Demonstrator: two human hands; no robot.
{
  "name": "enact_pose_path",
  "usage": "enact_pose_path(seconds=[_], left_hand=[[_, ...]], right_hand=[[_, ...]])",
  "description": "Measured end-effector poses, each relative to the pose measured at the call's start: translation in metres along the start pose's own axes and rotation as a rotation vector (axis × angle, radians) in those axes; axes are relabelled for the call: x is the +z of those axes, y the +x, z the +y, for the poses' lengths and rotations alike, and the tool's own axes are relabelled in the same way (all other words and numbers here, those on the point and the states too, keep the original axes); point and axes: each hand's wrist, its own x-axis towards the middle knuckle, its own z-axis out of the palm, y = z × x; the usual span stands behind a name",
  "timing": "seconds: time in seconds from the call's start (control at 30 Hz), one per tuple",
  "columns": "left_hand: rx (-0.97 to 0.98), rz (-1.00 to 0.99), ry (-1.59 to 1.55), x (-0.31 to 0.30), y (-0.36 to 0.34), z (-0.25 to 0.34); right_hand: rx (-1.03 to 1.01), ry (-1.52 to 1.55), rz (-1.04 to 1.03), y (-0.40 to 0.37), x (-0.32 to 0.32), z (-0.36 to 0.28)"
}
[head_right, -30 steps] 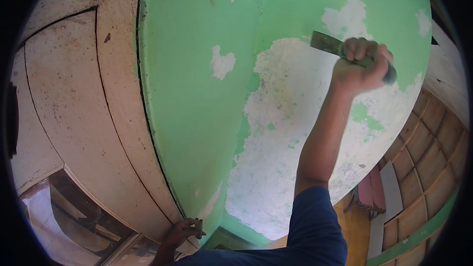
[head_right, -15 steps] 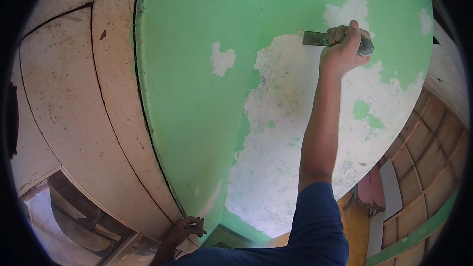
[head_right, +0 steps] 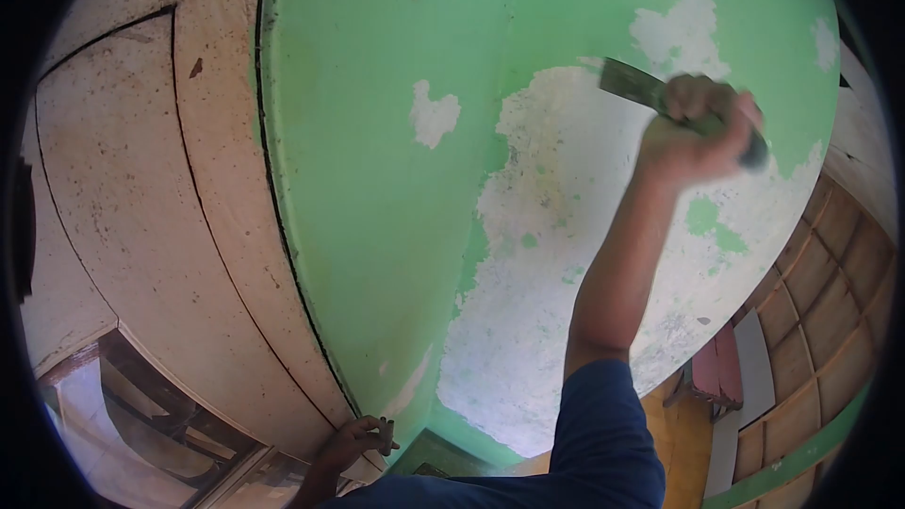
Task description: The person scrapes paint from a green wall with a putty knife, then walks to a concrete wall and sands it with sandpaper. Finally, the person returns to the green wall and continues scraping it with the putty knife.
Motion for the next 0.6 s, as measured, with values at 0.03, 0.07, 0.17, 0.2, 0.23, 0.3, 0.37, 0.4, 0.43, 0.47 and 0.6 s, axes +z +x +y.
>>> enact_pose_path(seconds=[0.03,0.07,0.17,0.2,0.23,0.3,0.37,0.4,0.43,0.47,0.6], left_hand=[[-0.023,0.012,-0.007,0.001,-0.002,0.001],[-0.026,0.014,-0.009,0.003,-0.003,0.002],[-0.049,0.026,0.017,0.006,-0.005,0.005],[-0.027,0.015,0.009,0.003,-0.003,0.002],[-0.007,0.005,0.0,0.001,-0.002,-0.001],[-0.008,0.008,-0.005,0.001,-0.004,-0.002],[-0.009,0.012,-0.014,0.001,-0.002,-0.001],[0.003,0.0,-0.014,0.001,-0.002,-0.002],[0.011,-0.012,-0.012,0.001,-0.003,-0.002],[0.002,-0.014,-0.01,0.003,-0.004,0.0],[-0.008,0.017,0.013,0.01,-0.009,0.008]], right_hand=[[-0.109,-0.03,-0.009,-0.002,-0.002,-0.006],[-0.147,-0.139,-0.001,-0.001,-0.007,0.002],[-0.129,-0.278,0.041,-0.013,-0.005,0.029],[-0.096,-0.216,0.02,-0.013,0.0,0.027],[-0.062,-0.156,0.0,-0.014,0.003,0.022],[-0.053,0.014,-0.018,-0.006,-0.006,0.004],[-0.04,0.186,-0.04,0.001,-0.014,0.0],[-0.073,0.024,-0.058,0.004,-0.017,0.004],[-0.104,-0.141,-0.075,0.006,-0.021,0.01],[-0.139,-0.292,0.117,0.0,-0.017,0.038],[-0.055,-0.147,0.022,-0.006,-0.001,0.022]])
